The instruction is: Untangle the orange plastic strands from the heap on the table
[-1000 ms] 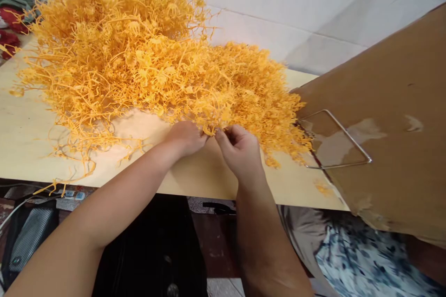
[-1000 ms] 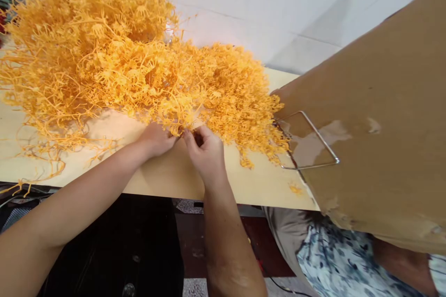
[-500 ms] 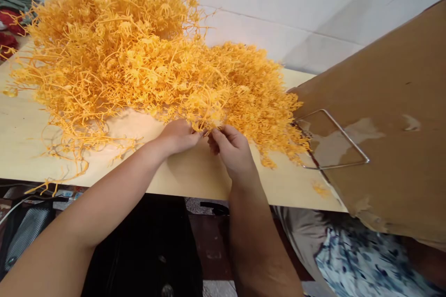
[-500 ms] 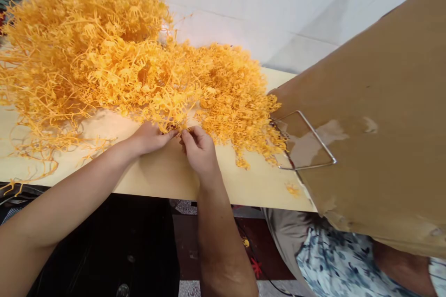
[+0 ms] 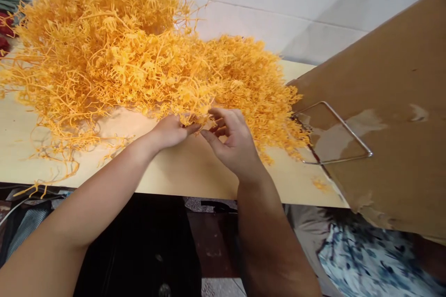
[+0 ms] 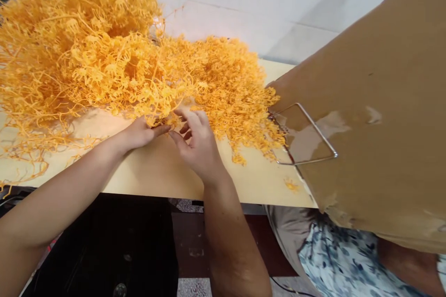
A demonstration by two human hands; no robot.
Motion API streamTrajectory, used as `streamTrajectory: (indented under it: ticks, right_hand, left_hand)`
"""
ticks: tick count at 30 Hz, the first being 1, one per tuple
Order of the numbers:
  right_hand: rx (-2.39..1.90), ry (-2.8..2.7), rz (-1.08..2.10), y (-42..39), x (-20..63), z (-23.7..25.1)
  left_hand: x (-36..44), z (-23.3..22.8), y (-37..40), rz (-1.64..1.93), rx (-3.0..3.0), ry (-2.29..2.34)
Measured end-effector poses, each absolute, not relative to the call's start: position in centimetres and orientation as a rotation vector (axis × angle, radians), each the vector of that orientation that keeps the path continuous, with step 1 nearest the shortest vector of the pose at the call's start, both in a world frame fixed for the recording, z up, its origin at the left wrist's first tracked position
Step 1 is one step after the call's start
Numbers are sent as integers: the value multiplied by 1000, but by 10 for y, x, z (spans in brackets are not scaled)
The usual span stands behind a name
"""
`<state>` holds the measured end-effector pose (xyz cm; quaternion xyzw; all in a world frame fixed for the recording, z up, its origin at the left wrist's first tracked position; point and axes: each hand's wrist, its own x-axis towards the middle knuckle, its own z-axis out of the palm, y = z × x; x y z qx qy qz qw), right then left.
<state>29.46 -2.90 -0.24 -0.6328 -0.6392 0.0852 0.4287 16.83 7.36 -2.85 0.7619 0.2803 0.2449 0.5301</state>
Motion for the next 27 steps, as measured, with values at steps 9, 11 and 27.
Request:
streamTrajectory:
  ticks: [9, 11, 27]
  right_hand:
    - [-1559, -1644, 204, -12, 299, 1]
    - [-1568, -1533, 191, -8, 299, -2]
    - [-1389, -1126, 621, 0, 289, -11]
  left_hand:
    - [171, -24, 76, 622, 1707, 546]
    - [171, -22, 75, 607, 1682, 559]
    - [178, -28, 83, 678, 1863, 733]
